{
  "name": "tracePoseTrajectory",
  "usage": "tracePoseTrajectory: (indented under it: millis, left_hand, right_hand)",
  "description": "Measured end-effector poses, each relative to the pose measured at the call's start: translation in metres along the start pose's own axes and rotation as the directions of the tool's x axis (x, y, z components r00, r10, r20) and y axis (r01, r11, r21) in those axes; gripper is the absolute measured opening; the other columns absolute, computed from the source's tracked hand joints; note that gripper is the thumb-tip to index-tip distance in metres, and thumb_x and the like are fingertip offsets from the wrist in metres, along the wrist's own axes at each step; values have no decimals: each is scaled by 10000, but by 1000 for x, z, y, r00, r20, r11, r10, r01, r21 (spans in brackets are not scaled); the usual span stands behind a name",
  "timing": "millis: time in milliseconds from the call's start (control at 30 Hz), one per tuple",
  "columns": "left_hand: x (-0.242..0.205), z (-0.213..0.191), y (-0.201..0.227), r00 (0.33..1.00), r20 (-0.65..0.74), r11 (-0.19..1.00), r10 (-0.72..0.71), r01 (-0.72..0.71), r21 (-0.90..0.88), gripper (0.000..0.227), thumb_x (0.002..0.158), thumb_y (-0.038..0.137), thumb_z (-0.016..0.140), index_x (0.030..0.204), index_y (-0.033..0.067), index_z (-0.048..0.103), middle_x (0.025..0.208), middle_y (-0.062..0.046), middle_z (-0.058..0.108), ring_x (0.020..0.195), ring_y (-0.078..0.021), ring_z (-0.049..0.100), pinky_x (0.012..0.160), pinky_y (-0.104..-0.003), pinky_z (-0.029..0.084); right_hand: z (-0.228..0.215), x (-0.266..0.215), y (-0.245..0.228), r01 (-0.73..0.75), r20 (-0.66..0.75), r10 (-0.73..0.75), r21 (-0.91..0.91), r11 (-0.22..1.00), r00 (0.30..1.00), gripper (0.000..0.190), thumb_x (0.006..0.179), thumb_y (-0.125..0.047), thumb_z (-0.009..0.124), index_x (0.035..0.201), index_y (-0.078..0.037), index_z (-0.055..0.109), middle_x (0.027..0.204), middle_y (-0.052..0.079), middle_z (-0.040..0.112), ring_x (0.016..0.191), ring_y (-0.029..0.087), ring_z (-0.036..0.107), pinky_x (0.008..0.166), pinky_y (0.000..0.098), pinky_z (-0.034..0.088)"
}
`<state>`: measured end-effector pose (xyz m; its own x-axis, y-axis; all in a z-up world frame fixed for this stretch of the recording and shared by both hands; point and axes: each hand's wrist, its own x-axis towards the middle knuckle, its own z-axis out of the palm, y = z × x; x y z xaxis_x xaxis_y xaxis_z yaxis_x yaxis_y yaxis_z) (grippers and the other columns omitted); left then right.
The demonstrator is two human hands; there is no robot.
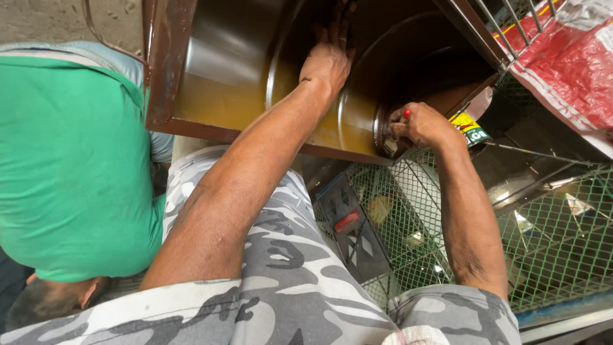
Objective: The person wipes the interior of a metal cabinet with a cloth, then uses a paintbrush to apply brown paint to the inside surfaces. They repeatedly dip the brush into a paint can and spread the paint along the curved interior walls.
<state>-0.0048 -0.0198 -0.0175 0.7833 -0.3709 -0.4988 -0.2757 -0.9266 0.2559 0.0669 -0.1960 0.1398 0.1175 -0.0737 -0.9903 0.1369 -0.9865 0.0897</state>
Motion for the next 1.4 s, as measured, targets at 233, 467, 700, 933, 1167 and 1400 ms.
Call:
tracePoseTrajectory:
  millis: [233,467,700,933,1167,1400]
  left_hand:
    - [0,2,3,1000,-24,995,-2,5,99,642,985,254,534,1598,134,388,1671,-272,108,1507,-508,133,1012,-568,424]
    - [3,-11,-1,999,40,1000,28,-28,-2,690,960,281,586,1594,124,362,1665,-282,85,1497,-502,110,1078,-582,392]
    - [11,-3,5,1000,10,1000,-3,3,3,615,963,277,555,1552,137,446,1663,-262,130,1489,-496,142,1046,-595,392]
    - [32,12,9,999,-29,996,-38,36,-76,553,1007,281,487,1534,117,451,1670,-225,196,1493,-476,207,1043,-629,376]
    - [21,3,13,1000,-13,986,-18,16,-164,632,984,292,525,1578,135,377,1620,-225,257,1466,-462,261,1066,-660,369]
    - [18,3,14,993,50,994,106,-106,-7,609,968,270,549,1544,129,411,1632,-220,270,1472,-448,265,1087,-619,338]
  right_hand:
    - [-22,10,0,-16,-246,-33,-194,981,969,212,860,-211,744,1050,-121,771,896,171,754,824,365,721,755,477,565]
    - [7,-8,19,4,-512,-445,-653,757,735,149,855,-83,703,1004,-87,692,921,148,699,803,355,705,686,470,554]
    - [13,-39,-3,204,-234,-255,-220,954,938,252,851,-198,730,1060,-60,759,916,201,749,814,386,726,768,477,573]
    - [-33,-33,-13,115,-230,-212,-372,921,950,222,851,-225,732,1044,-131,784,921,205,749,816,411,703,738,503,567]
    - [-23,-47,-16,9,-294,-116,-344,939,949,211,942,-289,711,1074,-136,769,880,195,743,797,396,710,750,505,559]
    - [-19,-36,-4,2,-315,-180,-492,871,932,174,950,-267,691,1040,-133,753,862,183,733,786,375,715,719,498,557]
